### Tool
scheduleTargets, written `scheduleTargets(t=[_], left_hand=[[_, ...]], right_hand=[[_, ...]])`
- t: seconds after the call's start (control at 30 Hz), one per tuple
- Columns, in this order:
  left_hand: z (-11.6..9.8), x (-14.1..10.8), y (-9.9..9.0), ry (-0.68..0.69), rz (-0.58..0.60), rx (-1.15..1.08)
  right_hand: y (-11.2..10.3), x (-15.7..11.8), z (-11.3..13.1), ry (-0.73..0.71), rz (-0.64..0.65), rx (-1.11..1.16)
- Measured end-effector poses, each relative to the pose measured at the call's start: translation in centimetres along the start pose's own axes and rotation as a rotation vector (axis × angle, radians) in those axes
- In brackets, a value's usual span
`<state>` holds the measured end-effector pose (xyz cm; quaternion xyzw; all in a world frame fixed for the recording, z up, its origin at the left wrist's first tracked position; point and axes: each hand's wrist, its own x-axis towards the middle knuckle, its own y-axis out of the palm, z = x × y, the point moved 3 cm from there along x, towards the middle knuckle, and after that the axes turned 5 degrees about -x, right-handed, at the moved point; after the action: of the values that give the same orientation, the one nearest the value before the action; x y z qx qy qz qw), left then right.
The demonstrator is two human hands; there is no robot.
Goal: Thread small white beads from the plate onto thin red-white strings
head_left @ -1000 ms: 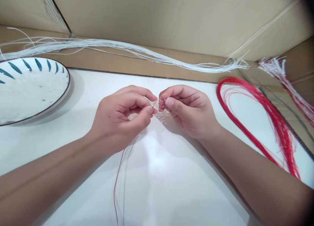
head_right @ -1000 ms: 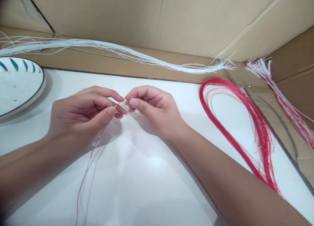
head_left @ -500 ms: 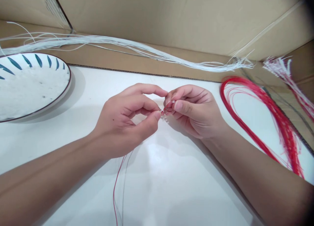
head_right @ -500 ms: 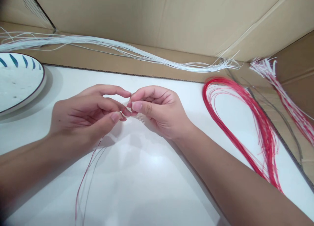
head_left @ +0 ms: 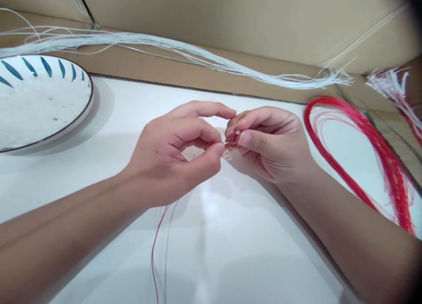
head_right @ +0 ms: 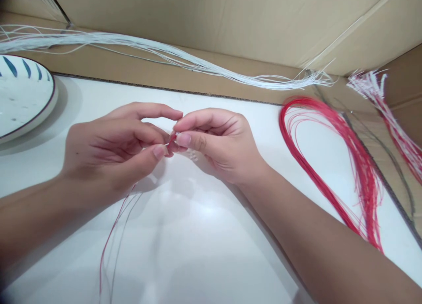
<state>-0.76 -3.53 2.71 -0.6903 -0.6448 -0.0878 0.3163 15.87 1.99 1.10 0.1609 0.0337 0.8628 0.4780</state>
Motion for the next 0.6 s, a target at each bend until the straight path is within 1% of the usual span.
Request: scheduleTargets(t=[0.17, 0.37, 0.6], left_hand=[[0.1, 0.04, 0.0, -0.013, 0.003, -0.031], [0.13, -0.01, 0.06, -0.027, 0.003, -0.034], [0.07, 0.08, 0.06, -0.038, -0.004, -0.045]], right_hand=[[-0.03, 0.05, -0.03, 0.021, -0.026, -0.014], [-0.1, -0.05, -0.09, -0.017, -0.002, 0.005], [-0.37, -0.26, -0.07, -0.02, -0.032, -0.045]])
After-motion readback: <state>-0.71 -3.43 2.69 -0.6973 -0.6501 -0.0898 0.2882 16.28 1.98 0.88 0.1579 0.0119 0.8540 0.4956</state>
